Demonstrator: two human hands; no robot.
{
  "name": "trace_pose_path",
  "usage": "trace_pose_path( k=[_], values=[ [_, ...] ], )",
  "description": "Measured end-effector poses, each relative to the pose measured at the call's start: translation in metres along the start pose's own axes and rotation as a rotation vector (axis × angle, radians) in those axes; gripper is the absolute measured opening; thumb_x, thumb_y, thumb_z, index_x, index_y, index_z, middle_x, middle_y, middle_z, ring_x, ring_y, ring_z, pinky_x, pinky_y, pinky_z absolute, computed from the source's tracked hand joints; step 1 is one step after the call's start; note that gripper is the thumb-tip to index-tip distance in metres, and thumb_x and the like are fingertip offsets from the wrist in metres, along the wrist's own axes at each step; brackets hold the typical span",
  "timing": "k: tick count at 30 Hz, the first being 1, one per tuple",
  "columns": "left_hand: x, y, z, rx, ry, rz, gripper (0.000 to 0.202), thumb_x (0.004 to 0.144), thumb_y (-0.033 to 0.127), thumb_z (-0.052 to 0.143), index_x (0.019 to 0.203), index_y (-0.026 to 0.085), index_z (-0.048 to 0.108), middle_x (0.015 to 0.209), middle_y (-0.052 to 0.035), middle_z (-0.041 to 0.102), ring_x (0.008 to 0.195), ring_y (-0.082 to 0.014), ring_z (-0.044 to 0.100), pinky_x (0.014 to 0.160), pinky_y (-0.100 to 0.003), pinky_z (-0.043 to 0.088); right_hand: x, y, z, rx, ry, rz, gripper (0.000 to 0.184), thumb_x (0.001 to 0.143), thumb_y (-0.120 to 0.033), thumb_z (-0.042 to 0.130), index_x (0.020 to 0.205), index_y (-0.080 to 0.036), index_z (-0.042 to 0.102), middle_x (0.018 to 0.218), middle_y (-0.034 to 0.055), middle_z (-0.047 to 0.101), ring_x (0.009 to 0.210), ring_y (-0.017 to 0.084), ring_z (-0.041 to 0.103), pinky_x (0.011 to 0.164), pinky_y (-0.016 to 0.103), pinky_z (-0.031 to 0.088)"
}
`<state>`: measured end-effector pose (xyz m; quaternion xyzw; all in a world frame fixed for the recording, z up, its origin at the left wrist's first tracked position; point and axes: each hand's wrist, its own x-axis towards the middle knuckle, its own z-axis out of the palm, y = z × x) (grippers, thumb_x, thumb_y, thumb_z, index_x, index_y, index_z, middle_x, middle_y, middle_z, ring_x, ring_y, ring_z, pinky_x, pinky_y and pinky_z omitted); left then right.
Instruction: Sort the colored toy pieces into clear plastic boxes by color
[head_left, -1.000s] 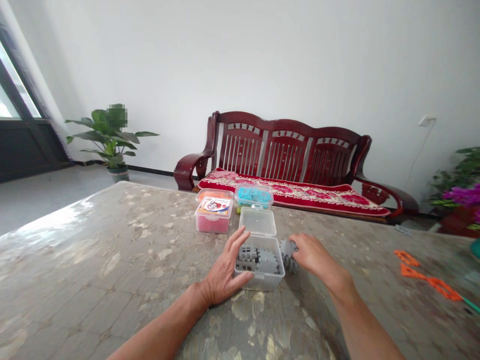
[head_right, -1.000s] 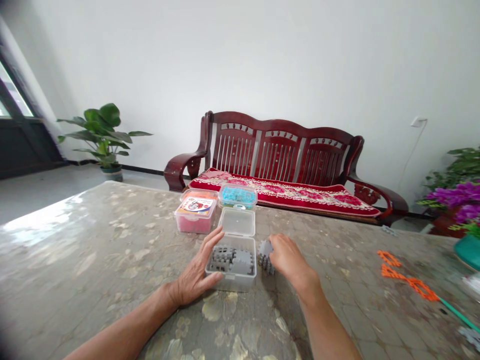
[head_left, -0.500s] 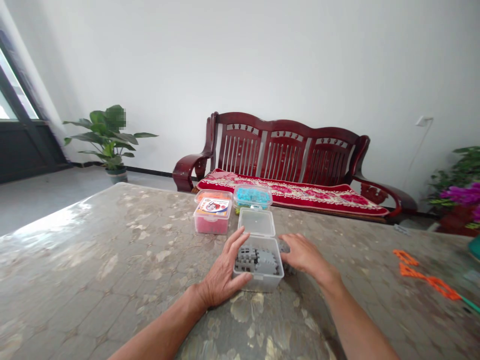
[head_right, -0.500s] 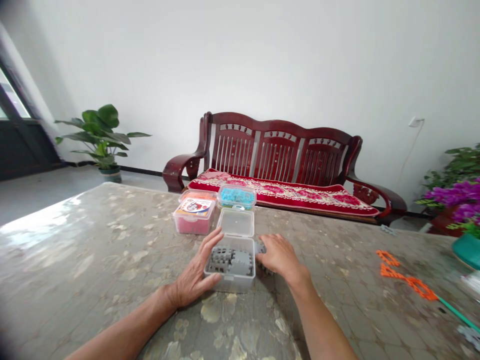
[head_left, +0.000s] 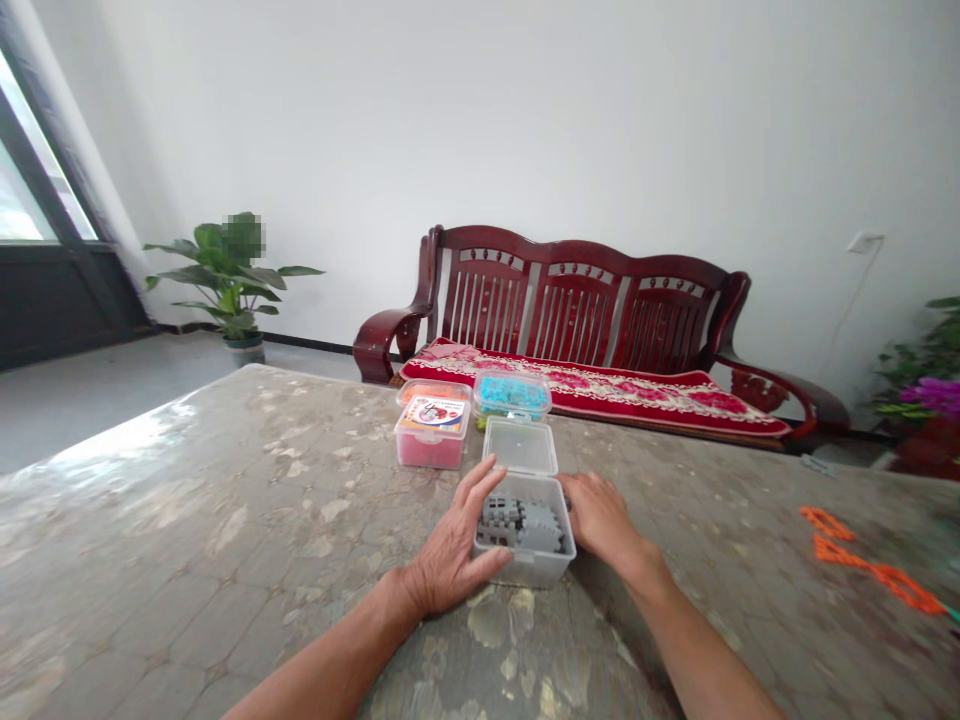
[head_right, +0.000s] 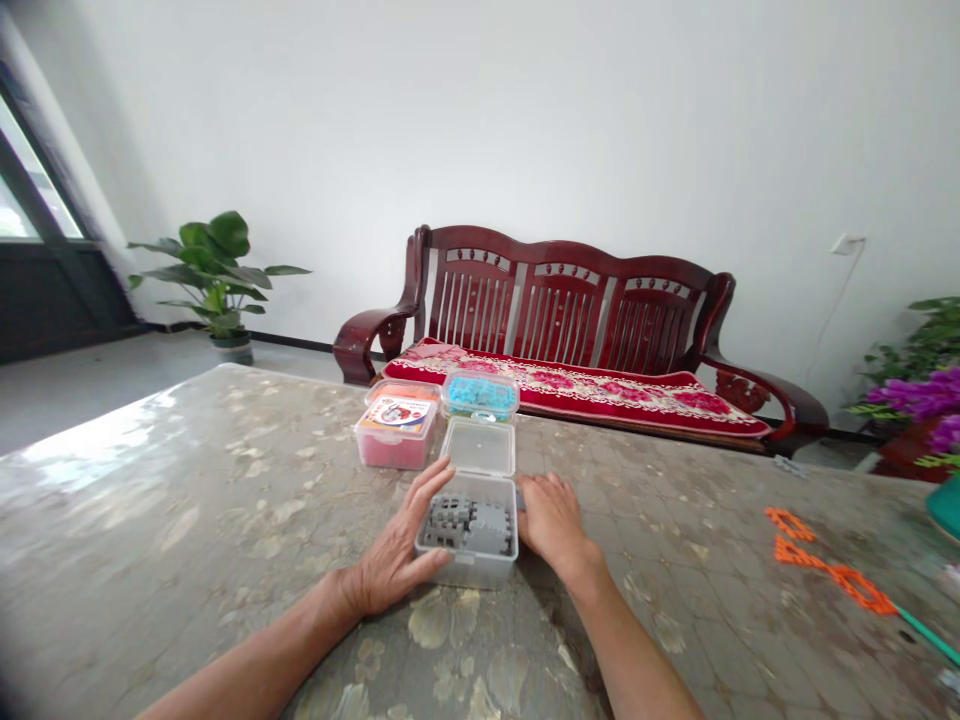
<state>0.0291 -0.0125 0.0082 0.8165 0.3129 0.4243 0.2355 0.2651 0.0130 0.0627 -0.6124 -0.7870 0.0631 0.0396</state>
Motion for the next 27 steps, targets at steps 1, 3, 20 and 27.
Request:
trace_pose_path(
  k=[1, 3, 20, 27],
  values=[
    [0.0, 0.0, 0.0, 0.002, -0.001, -0.001, 0.081, 0.092, 0.068, 0.044, 0.155, 0.024, 0.019, 0.162, -0.0162, 0.013, 0.149, -0.0375, 0.019, 0.12, -0.056, 0.021, 0.0, 0.0, 0.001, 0.001, 0.009, -0.013, 0.036, 0.09, -0.03, 0.05, 0.121, -0.021, 0.066, 0.117, 0.0149, 0.07, 0.111, 0.033, 0.058, 0.088, 0.04, 0.04],
    [0.0, 0.0, 0.0, 0.003, -0.002, -0.003, 0.08, 0.092, 0.068, 0.043, 0.155, 0.024, 0.018, 0.162, -0.0161, 0.013, 0.149, -0.0372, 0.018, 0.12, -0.056, 0.021, 0.0, -0.001, 0.003, -0.005, 0.03, -0.044, 0.037, 0.089, -0.028, 0.052, 0.122, -0.022, 0.066, 0.118, 0.0133, 0.07, 0.111, 0.033, 0.059, 0.087, 0.038, 0.04],
    [0.0, -0.001, 0.0, 0.003, 0.0, 0.009, 0.08, 0.092, 0.067, 0.044, 0.154, 0.023, 0.018, 0.162, -0.0163, 0.013, 0.149, -0.0372, 0.017, 0.12, -0.056, 0.021, 0.005, 0.012, -0.01, -0.098, 0.137, 0.118, 0.056, 0.079, -0.019, 0.058, 0.133, -0.011, 0.05, 0.114, 0.0185, 0.07, 0.107, 0.032, 0.065, 0.088, 0.038, 0.043],
    [0.0, -0.002, 0.001, -0.004, 0.009, 0.017, 0.084, 0.092, 0.067, 0.044, 0.156, 0.023, 0.012, 0.163, -0.0161, 0.011, 0.15, -0.0366, 0.014, 0.121, -0.056, 0.019, -0.014, 0.013, -0.046, 0.275, 0.346, 0.034, 0.064, 0.074, -0.024, 0.065, 0.136, -0.019, 0.047, 0.121, 0.0105, 0.07, 0.108, 0.026, 0.066, 0.094, 0.039, 0.049]
  ],
)
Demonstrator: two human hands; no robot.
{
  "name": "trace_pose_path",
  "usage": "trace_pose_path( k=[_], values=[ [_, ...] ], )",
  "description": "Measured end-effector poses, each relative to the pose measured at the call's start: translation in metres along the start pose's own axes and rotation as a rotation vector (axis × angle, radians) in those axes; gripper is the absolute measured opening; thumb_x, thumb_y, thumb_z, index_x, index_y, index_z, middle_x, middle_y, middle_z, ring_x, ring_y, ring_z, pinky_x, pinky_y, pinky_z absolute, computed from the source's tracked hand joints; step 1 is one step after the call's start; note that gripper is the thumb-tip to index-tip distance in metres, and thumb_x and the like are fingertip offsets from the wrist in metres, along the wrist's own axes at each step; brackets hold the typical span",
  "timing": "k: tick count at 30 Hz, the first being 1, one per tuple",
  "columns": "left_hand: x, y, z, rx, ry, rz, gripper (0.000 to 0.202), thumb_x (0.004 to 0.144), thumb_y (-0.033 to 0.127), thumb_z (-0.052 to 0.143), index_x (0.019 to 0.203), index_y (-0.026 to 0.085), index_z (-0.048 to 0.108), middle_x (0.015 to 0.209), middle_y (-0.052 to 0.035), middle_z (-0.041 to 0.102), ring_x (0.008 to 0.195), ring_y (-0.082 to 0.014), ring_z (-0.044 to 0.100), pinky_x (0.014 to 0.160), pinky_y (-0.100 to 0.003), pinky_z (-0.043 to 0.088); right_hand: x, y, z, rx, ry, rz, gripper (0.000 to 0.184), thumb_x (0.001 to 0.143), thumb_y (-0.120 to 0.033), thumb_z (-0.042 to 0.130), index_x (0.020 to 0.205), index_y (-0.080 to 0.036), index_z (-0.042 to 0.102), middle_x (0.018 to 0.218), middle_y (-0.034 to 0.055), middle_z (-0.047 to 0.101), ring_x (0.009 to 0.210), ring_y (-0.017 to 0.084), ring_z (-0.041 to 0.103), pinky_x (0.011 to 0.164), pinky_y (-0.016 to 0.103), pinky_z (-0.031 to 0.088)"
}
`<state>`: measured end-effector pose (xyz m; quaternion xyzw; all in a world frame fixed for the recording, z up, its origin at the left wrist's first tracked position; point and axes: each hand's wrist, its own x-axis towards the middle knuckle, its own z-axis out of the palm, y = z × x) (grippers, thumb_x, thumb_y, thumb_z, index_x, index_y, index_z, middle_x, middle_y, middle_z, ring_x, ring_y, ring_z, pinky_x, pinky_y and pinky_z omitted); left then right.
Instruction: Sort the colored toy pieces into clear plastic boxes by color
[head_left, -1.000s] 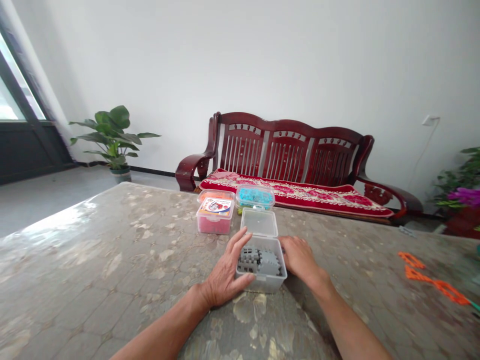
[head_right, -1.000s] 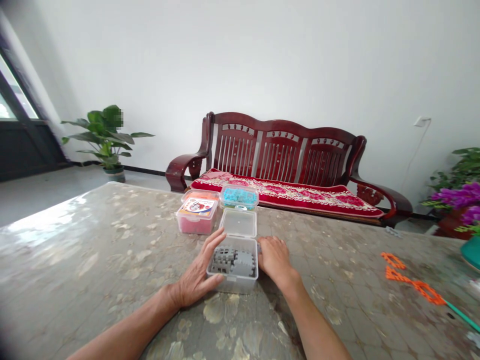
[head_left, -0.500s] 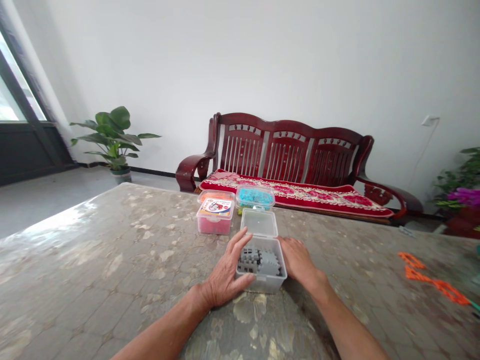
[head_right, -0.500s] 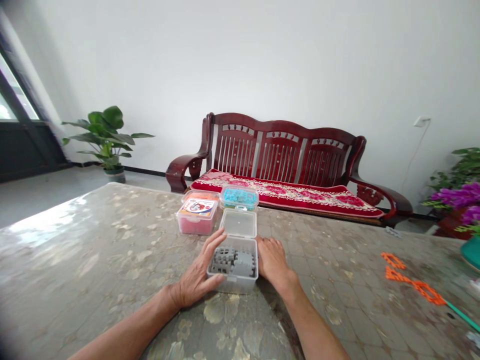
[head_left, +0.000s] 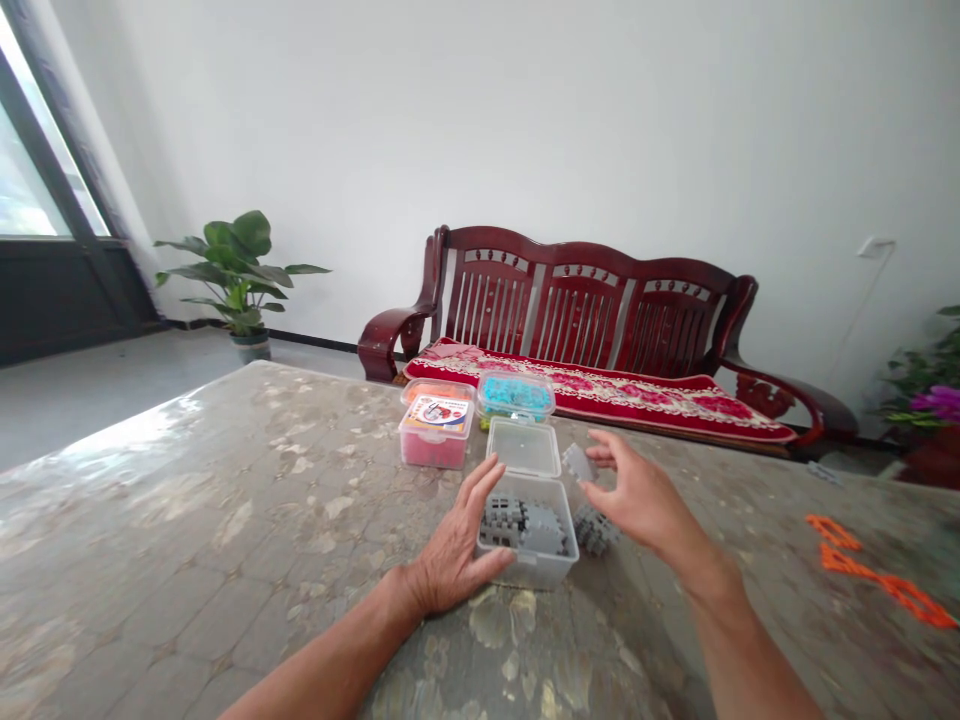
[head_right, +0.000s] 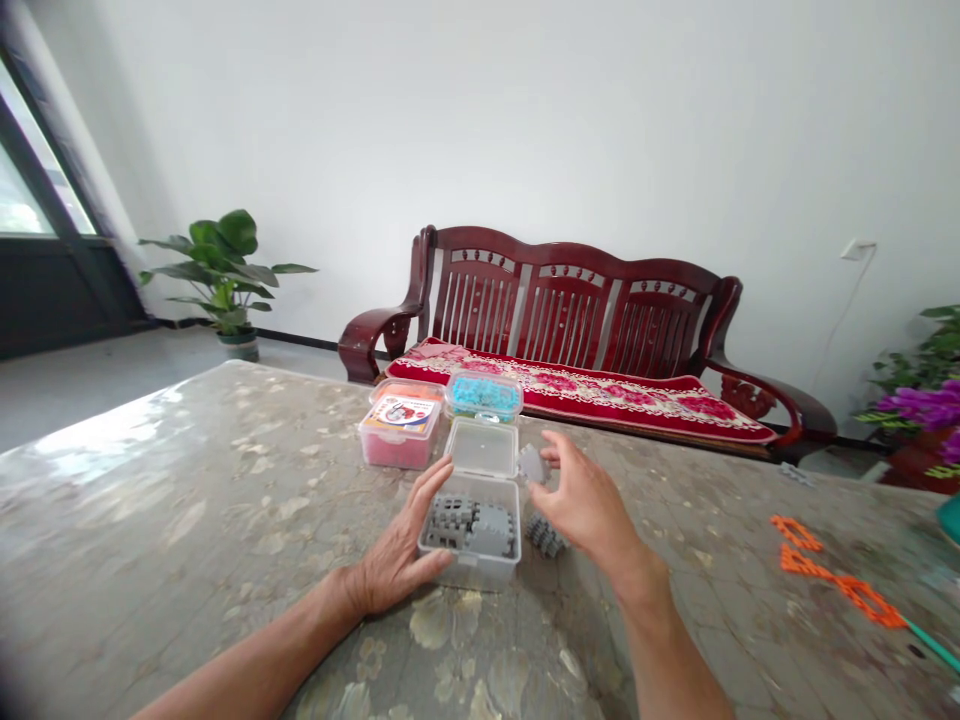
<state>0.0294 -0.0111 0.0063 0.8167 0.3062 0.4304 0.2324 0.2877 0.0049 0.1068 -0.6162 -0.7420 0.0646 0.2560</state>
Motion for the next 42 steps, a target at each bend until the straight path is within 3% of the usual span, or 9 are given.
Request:
trace_pose_path(
  k=[7, 13, 20, 23, 26, 31, 34, 38, 42],
  values=[
    [-0.001, -0.002, 0.004, 0.003, 0.037, 0.01, 0.088, 0.091, 0.069, 0.044, 0.157, 0.025, 0.005, 0.163, -0.015, 0.01, 0.151, -0.036, 0.012, 0.122, -0.056, 0.018, -0.016, -0.052, 0.02, 0.136, -0.151, -0.252, 0.058, 0.073, -0.015, 0.066, 0.131, -0.02, 0.057, 0.122, 0.0093, 0.069, 0.111, 0.023, 0.065, 0.1, 0.037, 0.047],
    [-0.001, -0.002, 0.003, -0.004, 0.029, 0.017, 0.087, 0.091, 0.069, 0.044, 0.156, 0.023, 0.008, 0.163, -0.0163, 0.009, 0.151, -0.0361, 0.013, 0.121, -0.056, 0.018, -0.015, -0.054, 0.034, 0.118, -0.192, -0.382, 0.022, 0.085, -0.014, 0.059, 0.097, -0.024, 0.075, 0.104, 0.0032, 0.075, 0.102, 0.018, 0.065, 0.096, 0.032, 0.046],
    [-0.001, 0.0, 0.002, 0.004, 0.021, 0.017, 0.084, 0.092, 0.067, 0.045, 0.155, 0.023, 0.012, 0.162, -0.0173, 0.01, 0.151, -0.0363, 0.013, 0.121, -0.056, 0.019, -0.02, -0.06, 0.044, 0.091, -0.243, -0.404, 0.023, 0.09, -0.016, 0.057, 0.096, -0.025, 0.077, 0.106, 0.0025, 0.076, 0.103, 0.018, 0.066, 0.099, 0.032, 0.044],
    [-0.001, 0.001, 0.001, 0.008, 0.008, 0.002, 0.082, 0.092, 0.067, 0.045, 0.154, 0.023, 0.015, 0.162, -0.0173, 0.012, 0.15, -0.036, 0.015, 0.12, -0.056, 0.021, -0.013, -0.051, 0.034, 0.107, -0.204, -0.352, 0.026, 0.088, -0.017, 0.056, 0.103, -0.025, 0.076, 0.111, 0.0035, 0.075, 0.107, 0.019, 0.066, 0.1, 0.033, 0.045],
    [-0.001, 0.002, 0.0, 0.01, -0.005, -0.017, 0.073, 0.092, 0.064, 0.048, 0.148, 0.023, 0.028, 0.161, -0.0174, 0.014, 0.148, -0.0364, 0.02, 0.117, -0.054, 0.027, -0.002, -0.023, 0.012, 0.084, -0.138, -0.191, 0.029, 0.087, -0.02, 0.055, 0.108, -0.023, 0.074, 0.114, 0.0067, 0.074, 0.106, 0.022, 0.067, 0.097, 0.036, 0.047],
    [-0.001, 0.003, -0.002, 0.019, -0.016, -0.042, 0.053, 0.092, 0.058, 0.051, 0.13, 0.021, 0.043, 0.159, -0.0175, 0.018, 0.145, -0.0362, 0.027, 0.112, -0.051, 0.035, 0.003, 0.035, -0.011, -0.083, -0.273, 0.05, 0.039, 0.077, -0.024, 0.063, 0.115, -0.02, 0.072, 0.117, 0.0104, 0.073, 0.107, 0.027, 0.067, 0.094, 0.038, 0.048],
    [0.0, 0.005, -0.004, 0.039, -0.036, -0.05, 0.047, 0.092, 0.056, 0.051, 0.123, 0.02, 0.049, 0.157, -0.0166, 0.021, 0.146, -0.0363, 0.025, 0.114, -0.051, 0.032, -0.001, 0.051, -0.007, -0.184, -0.355, 0.11, 0.051, 0.068, -0.026, 0.069, 0.119, -0.018, 0.069, 0.124, 0.0129, 0.07, 0.112, 0.03, 0.064, 0.098, 0.04, 0.046],
    [0.002, 0.008, -0.006, 0.046, -0.046, -0.054, 0.044, 0.092, 0.057, 0.05, 0.114, 0.019, 0.054, 0.156, -0.0169, 0.025, 0.147, -0.0364, 0.024, 0.115, -0.051, 0.031, -0.003, 0.05, 0.006, -0.237, -0.399, 0.094, 0.061, 0.06, -0.025, 0.074, 0.12, -0.019, 0.067, 0.125, 0.0139, 0.068, 0.113, 0.032, 0.063, 0.095, 0.041, 0.046],
    [0.003, 0.008, -0.007, 0.047, -0.041, -0.046, 0.045, 0.091, 0.059, 0.05, 0.109, 0.018, 0.057, 0.154, -0.0177, 0.029, 0.147, -0.0376, 0.023, 0.117, -0.053, 0.029, -0.003, 0.046, 0.017, -0.301, -0.454, 0.064, 0.047, 0.058, -0.016, 0.07, 0.105, -0.019, 0.07, 0.104, 0.0109, 0.075, 0.094, 0.03, 0.069, 0.082, 0.037, 0.049]
  ],
)
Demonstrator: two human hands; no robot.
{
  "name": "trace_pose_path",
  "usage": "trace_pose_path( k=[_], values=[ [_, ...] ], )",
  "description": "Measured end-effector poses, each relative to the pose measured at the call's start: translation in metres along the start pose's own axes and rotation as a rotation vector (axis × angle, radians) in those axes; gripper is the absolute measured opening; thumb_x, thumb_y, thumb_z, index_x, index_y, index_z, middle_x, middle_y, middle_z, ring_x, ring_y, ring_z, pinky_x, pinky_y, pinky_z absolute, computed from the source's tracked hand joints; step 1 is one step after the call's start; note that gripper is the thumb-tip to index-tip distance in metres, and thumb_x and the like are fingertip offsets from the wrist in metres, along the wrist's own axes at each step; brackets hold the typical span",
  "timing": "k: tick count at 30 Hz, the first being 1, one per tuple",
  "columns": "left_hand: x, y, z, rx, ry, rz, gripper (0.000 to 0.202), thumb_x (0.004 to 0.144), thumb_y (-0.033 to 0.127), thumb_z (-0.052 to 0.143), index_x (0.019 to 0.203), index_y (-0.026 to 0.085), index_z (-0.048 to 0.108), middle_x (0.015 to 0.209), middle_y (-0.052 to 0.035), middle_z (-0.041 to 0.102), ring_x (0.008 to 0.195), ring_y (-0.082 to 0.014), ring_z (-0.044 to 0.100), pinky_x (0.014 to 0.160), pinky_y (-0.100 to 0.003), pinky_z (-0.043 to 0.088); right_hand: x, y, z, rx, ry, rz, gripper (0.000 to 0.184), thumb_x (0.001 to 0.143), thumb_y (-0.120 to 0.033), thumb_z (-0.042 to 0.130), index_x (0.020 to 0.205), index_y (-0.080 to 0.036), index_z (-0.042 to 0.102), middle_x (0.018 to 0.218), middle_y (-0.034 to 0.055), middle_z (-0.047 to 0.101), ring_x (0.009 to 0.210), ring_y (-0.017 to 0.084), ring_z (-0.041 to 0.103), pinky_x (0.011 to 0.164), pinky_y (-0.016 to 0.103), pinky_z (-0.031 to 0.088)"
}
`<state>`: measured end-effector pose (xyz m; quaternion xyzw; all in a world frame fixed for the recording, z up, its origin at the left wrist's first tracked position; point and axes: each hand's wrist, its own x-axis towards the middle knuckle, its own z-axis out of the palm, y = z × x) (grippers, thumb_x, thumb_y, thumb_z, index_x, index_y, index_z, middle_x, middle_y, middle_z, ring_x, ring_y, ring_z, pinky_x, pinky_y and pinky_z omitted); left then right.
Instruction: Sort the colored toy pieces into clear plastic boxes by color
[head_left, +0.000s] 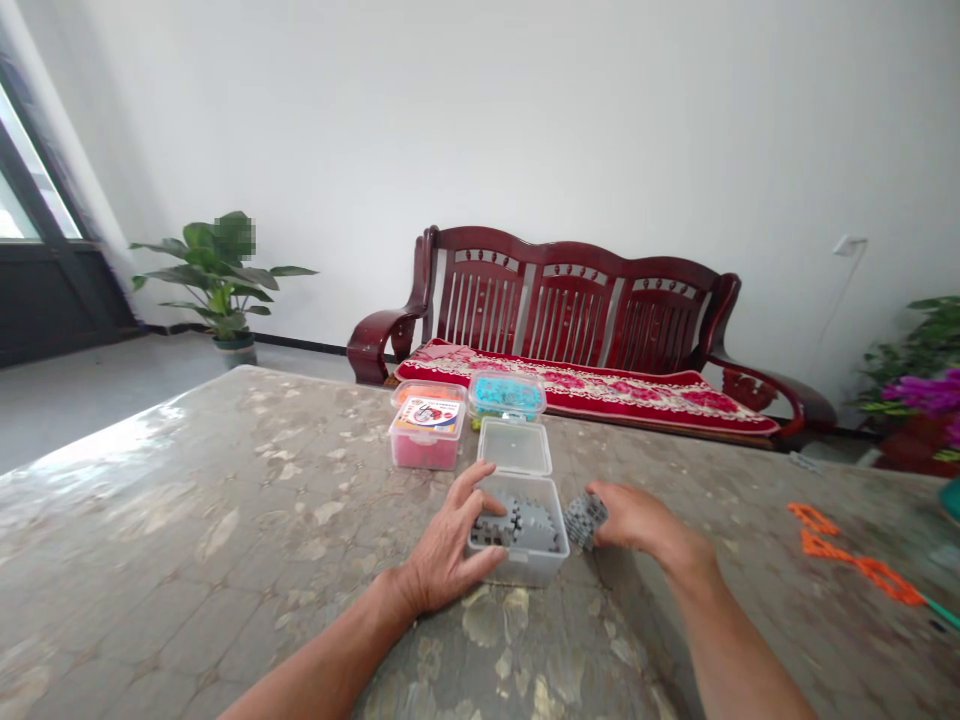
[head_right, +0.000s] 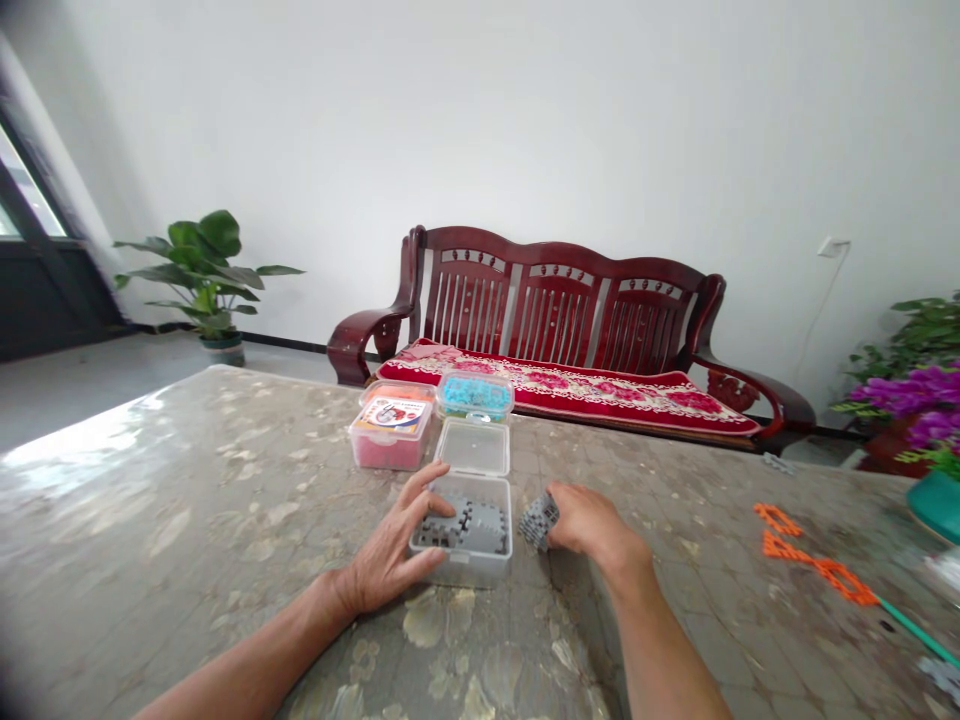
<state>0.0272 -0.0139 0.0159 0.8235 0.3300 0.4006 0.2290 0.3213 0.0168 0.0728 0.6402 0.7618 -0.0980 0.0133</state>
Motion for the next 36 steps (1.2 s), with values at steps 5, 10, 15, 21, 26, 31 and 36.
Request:
trace_pose_path(
  k=[5, 10, 15, 21, 26, 31, 36],
  values=[
    [0.0, -0.002, 0.001, 0.0, 0.004, 0.018, 0.053, 0.092, 0.06, 0.049, 0.124, 0.018, 0.052, 0.156, -0.0178, 0.026, 0.147, -0.0374, 0.023, 0.118, -0.054, 0.028, -0.004, 0.002, -0.005, -0.018, 0.068, 0.016, 0.045, 0.062, -0.012, 0.065, 0.106, -0.019, 0.07, 0.103, 0.0114, 0.075, 0.096, 0.03, 0.068, 0.082, 0.036, 0.049],
    [-0.001, -0.005, 0.004, -0.033, 0.04, 0.043, 0.08, 0.091, 0.064, 0.048, 0.153, 0.021, 0.02, 0.159, -0.0182, 0.018, 0.148, -0.0371, 0.02, 0.12, -0.055, 0.024, -0.019, -0.023, -0.028, 0.097, 0.312, -0.036, 0.062, 0.071, -0.025, 0.067, 0.132, -0.025, 0.058, 0.126, 0.0097, 0.067, 0.097, 0.026, 0.066, 0.086, 0.037, 0.049],
    [-0.002, -0.011, 0.009, -0.047, 0.063, 0.055, 0.096, 0.087, 0.07, 0.052, 0.157, 0.023, 0.005, 0.161, -0.0169, 0.013, 0.149, -0.0372, 0.016, 0.121, -0.056, 0.021, -0.033, -0.072, -0.036, 0.282, 0.315, -0.274, 0.066, 0.074, -0.023, 0.066, 0.138, -0.027, 0.053, 0.122, 0.0067, 0.067, 0.084, 0.018, 0.065, 0.08, 0.031, 0.051],
    [-0.003, -0.014, 0.014, -0.047, 0.093, 0.055, 0.105, 0.082, 0.072, 0.058, 0.157, 0.023, 0.002, 0.161, -0.0184, 0.011, 0.149, -0.0392, 0.016, 0.12, -0.06, 0.021, -0.034, -0.097, -0.023, 0.318, 0.223, -0.483, 0.06, 0.076, -0.017, 0.065, 0.136, -0.023, 0.057, 0.126, 0.0073, 0.066, 0.111, 0.022, 0.062, 0.098, 0.034, 0.046],
    [-0.002, -0.015, 0.014, -0.04, 0.086, 0.064, 0.105, 0.082, 0.07, 0.059, 0.157, 0.024, 0.003, 0.161, -0.0187, 0.011, 0.15, -0.0388, 0.015, 0.12, -0.06, 0.021, -0.031, -0.101, -0.018, 0.307, 0.207, -0.498, 0.036, 0.085, -0.016, 0.058, 0.118, -0.025, 0.069, 0.116, 0.0055, 0.072, 0.108, 0.022, 0.064, 0.099, 0.033, 0.045],
    [-0.002, -0.014, 0.013, -0.035, 0.085, 0.062, 0.103, 0.083, 0.07, 0.058, 0.157, 0.023, 0.005, 0.161, -0.018, 0.011, 0.15, -0.0371, 0.016, 0.121, -0.057, 0.022, -0.03, -0.111, -0.011, 0.361, 0.257, -0.41, 0.027, 0.085, -0.019, 0.059, 0.108, -0.025, 0.072, 0.11, 0.0043, 0.074, 0.103, 0.021, 0.066, 0.094, 0.033, 0.047],
    [-0.002, -0.012, 0.012, -0.038, 0.083, 0.059, 0.101, 0.083, 0.071, 0.057, 0.156, 0.023, 0.006, 0.161, -0.0183, 0.012, 0.15, -0.0369, 0.016, 0.121, -0.057, 0.022, -0.028, -0.108, -0.006, 0.429, 0.269, -0.391, 0.039, 0.077, -0.013, 0.059, 0.112, -0.022, 0.071, 0.112, 0.0063, 0.074, 0.101, 0.021, 0.067, 0.092, 0.032, 0.049]
  ],
)
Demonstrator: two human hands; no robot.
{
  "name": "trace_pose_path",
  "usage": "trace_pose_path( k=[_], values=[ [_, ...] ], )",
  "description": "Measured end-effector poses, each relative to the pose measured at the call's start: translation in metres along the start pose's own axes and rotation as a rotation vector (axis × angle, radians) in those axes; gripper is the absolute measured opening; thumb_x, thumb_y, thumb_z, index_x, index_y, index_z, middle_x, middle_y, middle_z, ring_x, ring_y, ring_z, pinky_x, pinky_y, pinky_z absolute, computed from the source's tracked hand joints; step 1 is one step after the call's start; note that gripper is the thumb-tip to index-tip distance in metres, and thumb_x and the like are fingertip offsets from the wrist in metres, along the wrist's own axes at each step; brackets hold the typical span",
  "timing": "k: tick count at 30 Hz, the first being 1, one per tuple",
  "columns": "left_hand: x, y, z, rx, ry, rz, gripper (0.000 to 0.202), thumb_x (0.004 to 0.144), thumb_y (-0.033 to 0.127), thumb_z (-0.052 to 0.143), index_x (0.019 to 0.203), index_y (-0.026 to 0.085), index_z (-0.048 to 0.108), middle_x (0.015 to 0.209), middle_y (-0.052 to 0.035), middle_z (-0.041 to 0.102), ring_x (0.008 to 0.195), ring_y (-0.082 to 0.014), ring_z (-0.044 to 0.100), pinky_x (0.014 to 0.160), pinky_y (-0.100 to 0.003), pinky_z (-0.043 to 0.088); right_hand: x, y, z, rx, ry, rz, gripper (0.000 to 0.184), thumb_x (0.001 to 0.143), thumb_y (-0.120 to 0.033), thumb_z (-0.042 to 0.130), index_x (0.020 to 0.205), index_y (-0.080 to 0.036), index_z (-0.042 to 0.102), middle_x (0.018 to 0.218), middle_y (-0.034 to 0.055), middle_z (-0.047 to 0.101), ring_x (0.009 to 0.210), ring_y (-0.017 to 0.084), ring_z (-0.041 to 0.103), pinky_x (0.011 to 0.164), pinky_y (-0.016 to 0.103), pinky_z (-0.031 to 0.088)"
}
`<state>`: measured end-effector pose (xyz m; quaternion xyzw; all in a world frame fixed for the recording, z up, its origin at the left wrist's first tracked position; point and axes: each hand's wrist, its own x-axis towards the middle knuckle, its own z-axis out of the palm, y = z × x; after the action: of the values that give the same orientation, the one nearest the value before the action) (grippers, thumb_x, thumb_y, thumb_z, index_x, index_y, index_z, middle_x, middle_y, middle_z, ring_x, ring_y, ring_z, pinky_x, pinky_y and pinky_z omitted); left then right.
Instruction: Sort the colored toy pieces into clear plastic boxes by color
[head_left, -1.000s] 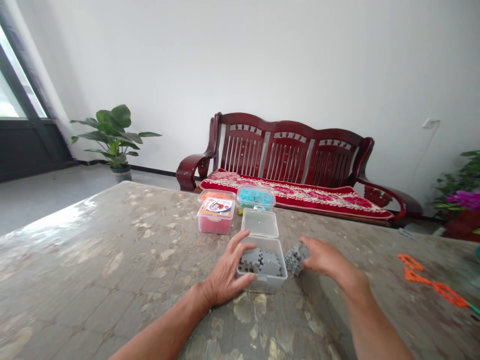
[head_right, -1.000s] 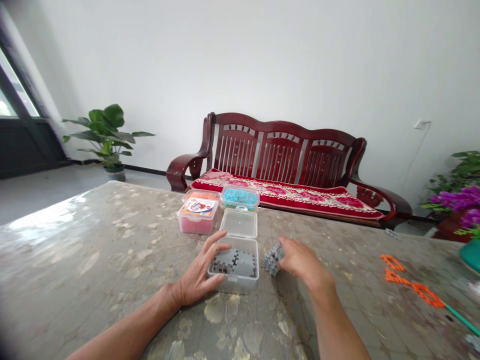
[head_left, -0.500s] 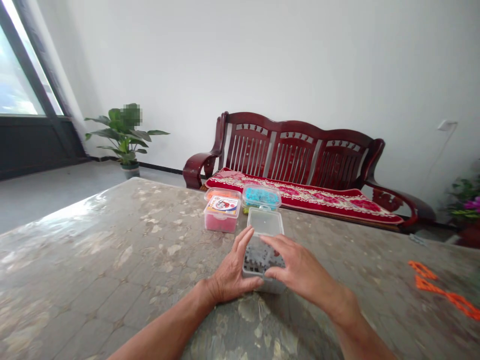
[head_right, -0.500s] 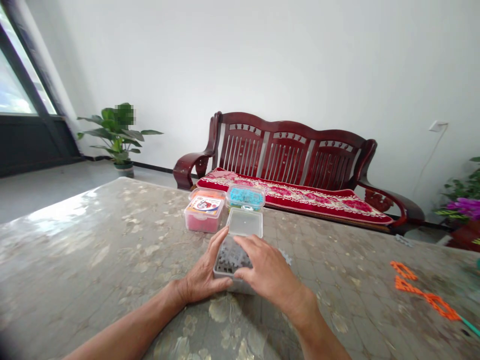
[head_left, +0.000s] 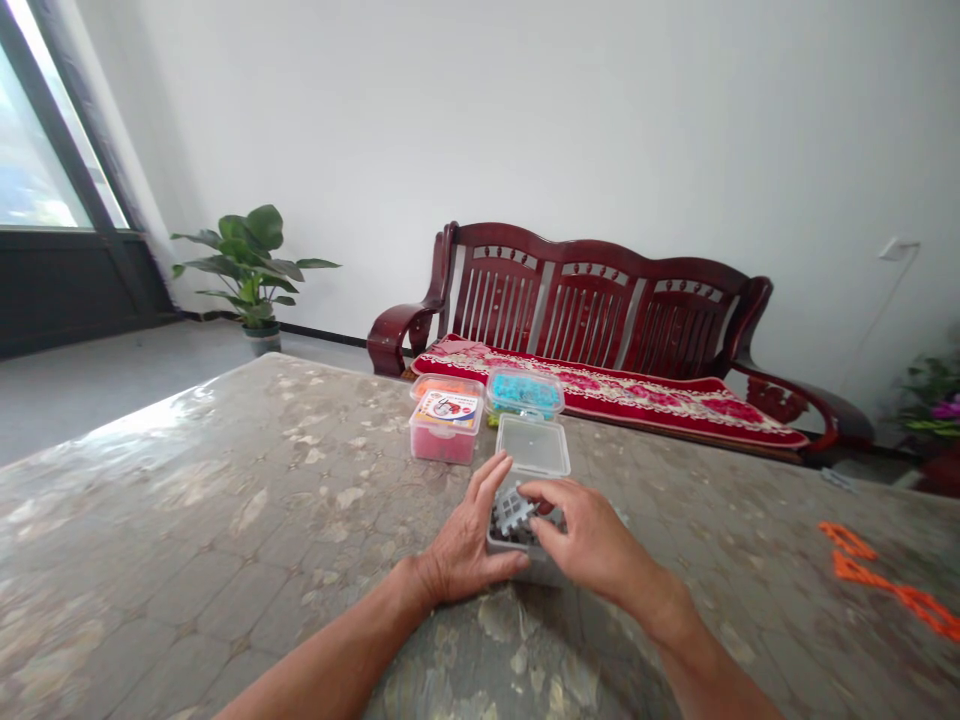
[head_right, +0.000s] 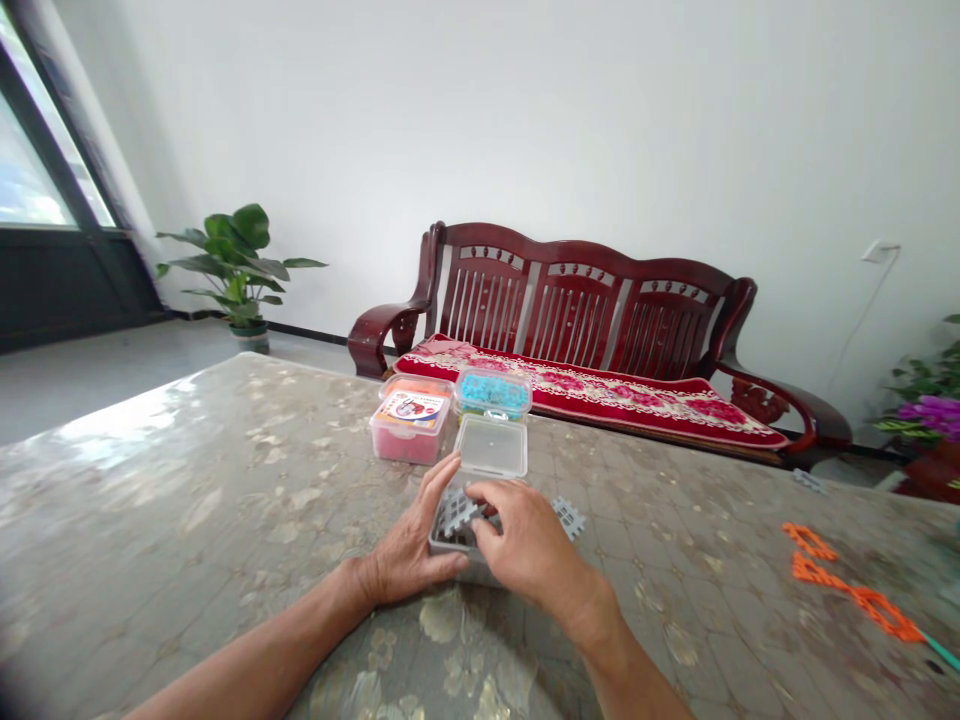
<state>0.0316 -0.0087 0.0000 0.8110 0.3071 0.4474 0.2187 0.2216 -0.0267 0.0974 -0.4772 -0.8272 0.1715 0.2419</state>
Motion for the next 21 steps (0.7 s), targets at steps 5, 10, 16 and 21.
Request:
trace_pose_path(
  k=[5, 10, 16, 21],
  values=[
    [0.0001, -0.0008, -0.0001, -0.002, -0.004, -0.004, 0.101, 0.083, 0.071, 0.057, 0.156, 0.023, 0.007, 0.161, -0.0186, 0.011, 0.15, -0.0374, 0.016, 0.12, -0.057, 0.022, 0.0018, 0.0064, -0.0032, 0.119, 0.019, 0.035, 0.031, 0.078, -0.018, 0.06, 0.106, -0.021, 0.074, 0.102, 0.0051, 0.076, 0.085, 0.019, 0.069, 0.082, 0.03, 0.052],
    [-0.0001, -0.0008, 0.0002, -0.001, -0.004, -0.007, 0.1, 0.083, 0.071, 0.057, 0.156, 0.023, 0.007, 0.161, -0.0182, 0.011, 0.15, -0.0368, 0.016, 0.121, -0.056, 0.023, 0.0027, 0.0025, -0.0025, 0.178, -0.004, 0.013, 0.024, 0.081, -0.011, 0.056, 0.088, -0.023, 0.075, 0.09, -0.0002, 0.077, 0.083, 0.016, 0.069, 0.079, 0.026, 0.05],
    [-0.0002, -0.0004, 0.0006, 0.013, -0.002, -0.006, 0.099, 0.084, 0.07, 0.057, 0.156, 0.022, 0.007, 0.161, -0.018, 0.012, 0.15, -0.0365, 0.016, 0.121, -0.057, 0.022, 0.0001, 0.002, -0.0013, 0.071, -0.024, -0.159, 0.027, 0.081, -0.005, 0.061, 0.097, -0.022, 0.074, 0.104, 0.0014, 0.073, 0.101, 0.017, 0.063, 0.094, 0.029, 0.044],
    [0.0, -0.0002, 0.0004, 0.018, -0.003, 0.001, 0.099, 0.085, 0.07, 0.056, 0.156, 0.023, 0.007, 0.161, -0.0171, 0.012, 0.15, -0.0353, 0.016, 0.121, -0.056, 0.022, 0.0007, 0.0045, 0.0, -0.057, 0.022, -0.181, 0.024, 0.085, -0.008, 0.063, 0.099, -0.025, 0.075, 0.099, 0.0018, 0.072, 0.1, 0.019, 0.059, 0.093, 0.031, 0.044]
  ],
)
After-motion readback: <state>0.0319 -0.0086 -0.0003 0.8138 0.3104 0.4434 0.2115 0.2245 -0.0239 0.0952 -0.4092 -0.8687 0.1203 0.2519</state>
